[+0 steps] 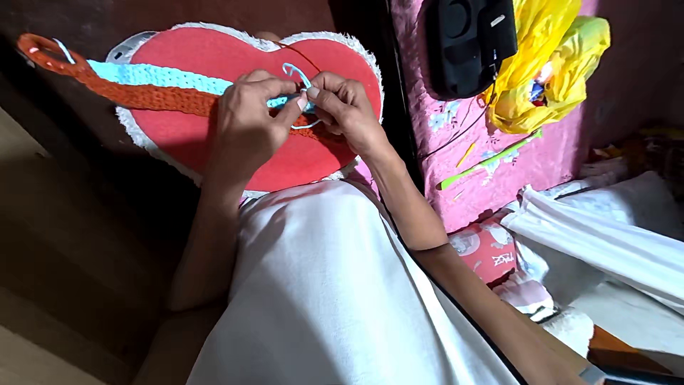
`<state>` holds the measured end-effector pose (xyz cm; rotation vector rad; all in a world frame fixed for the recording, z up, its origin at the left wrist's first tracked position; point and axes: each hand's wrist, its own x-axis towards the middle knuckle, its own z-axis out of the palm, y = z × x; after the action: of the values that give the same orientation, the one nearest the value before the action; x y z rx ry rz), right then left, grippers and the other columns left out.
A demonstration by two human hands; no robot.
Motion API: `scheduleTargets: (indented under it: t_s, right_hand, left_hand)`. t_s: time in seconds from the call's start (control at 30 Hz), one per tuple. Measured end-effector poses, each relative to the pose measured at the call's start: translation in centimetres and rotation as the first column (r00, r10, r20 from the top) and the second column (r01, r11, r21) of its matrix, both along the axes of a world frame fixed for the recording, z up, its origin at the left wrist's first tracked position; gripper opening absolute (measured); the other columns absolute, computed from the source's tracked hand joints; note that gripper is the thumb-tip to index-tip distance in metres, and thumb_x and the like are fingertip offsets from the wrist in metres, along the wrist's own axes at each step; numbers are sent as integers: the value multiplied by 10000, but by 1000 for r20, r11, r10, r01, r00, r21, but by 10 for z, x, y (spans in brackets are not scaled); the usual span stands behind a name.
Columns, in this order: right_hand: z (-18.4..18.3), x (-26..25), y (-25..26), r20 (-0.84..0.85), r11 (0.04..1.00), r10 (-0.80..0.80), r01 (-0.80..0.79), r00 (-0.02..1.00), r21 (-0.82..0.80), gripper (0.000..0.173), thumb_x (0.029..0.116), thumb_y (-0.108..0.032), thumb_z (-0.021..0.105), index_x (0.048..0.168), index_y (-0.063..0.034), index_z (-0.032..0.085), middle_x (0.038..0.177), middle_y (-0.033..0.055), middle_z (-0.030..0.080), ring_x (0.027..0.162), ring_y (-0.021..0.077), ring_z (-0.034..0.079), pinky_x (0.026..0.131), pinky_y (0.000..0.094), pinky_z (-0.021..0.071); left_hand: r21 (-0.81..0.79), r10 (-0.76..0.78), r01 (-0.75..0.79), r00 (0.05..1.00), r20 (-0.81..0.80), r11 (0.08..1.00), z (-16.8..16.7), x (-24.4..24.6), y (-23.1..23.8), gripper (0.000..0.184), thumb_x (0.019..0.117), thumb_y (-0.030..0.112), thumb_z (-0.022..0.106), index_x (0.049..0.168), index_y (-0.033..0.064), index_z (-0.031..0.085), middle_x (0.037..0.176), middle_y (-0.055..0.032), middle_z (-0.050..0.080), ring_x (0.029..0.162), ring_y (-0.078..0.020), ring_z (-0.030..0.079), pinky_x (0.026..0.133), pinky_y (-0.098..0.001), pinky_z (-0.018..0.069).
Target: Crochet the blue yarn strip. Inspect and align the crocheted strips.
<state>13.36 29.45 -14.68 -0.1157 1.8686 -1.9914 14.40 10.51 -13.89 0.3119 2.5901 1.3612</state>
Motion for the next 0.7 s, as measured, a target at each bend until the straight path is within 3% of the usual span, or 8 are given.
scheduleTargets:
  t_s: [0.07,0.13,0.2,0.37,0.5,0.57,0.63,0.7]
  right_hand:
    - [-1,1,3,-17,1000,6,-7,1000,-14,176,1041,-71,471,933,-33,604,602,-70,455,479,1,379,437,169,294]
    - [-1,1,4,-29,1000,5,-5,1000,-10,171,1045,-66,471,943,-28,603,615,-69,464,491,-3,387,443,166,297]
    - [-2,1,5,-36,1000,-6,6,999,5,168,1045,-63,473,945,-23,601,620,-65,475,493,-5,395,443,162,301]
    - [-2,3,6,-20,998,-43,44,999,48,141,1043,-50,480,972,-13,596,636,-45,501,496,1,408,446,161,315]
    - [-4,4,5,-48,992,-71,76,996,104,123,1031,-33,508,956,1,599,631,-37,493,481,5,402,441,166,329]
    - [-5,4,5,-86,986,-67,79,994,144,130,1025,-34,525,947,9,619,639,-31,506,495,12,413,462,179,347]
    - [-6,5,6,-132,978,-66,91,989,189,132,1019,-41,546,936,11,635,654,-32,525,519,7,432,495,180,375]
    - [-7,5,7,-159,964,-79,116,984,240,132,1011,-54,566,926,3,648,669,-30,552,536,3,456,519,182,401]
  left_hand:
    - [40,-17,17,1000,2,999,-3,0,4,309,1021,301,574,1124,65,746,1167,-117,683,1069,-182,644,926,-353,508]
    - [104,29,-30,1000,8,994,-5,1,9,246,1007,253,600,1094,70,740,1107,-74,677,957,-82,618,823,-232,483]
    - [154,83,-86,996,27,984,-7,2,14,200,981,225,642,1062,69,737,1057,-44,698,900,-26,619,774,-182,475]
    - [182,187,-186,982,10,966,-12,4,22,139,942,182,687,978,54,724,941,-18,717,788,10,602,711,-167,455]
    - [253,190,-192,981,33,948,-14,4,23,176,945,148,669,1084,45,704,987,-13,724,853,29,645,761,-141,507]
    - [226,193,-194,981,28,955,-13,4,25,158,961,152,660,1054,48,736,947,-7,731,809,46,633,748,-131,499]
    - [146,211,-202,977,-43,968,-14,6,27,150,967,169,649,1001,61,747,903,-15,733,777,29,623,729,-147,484]
    - [40,167,-163,965,-200,986,-17,8,30,183,984,152,609,992,28,743,936,-100,735,875,-132,660,800,-273,489]
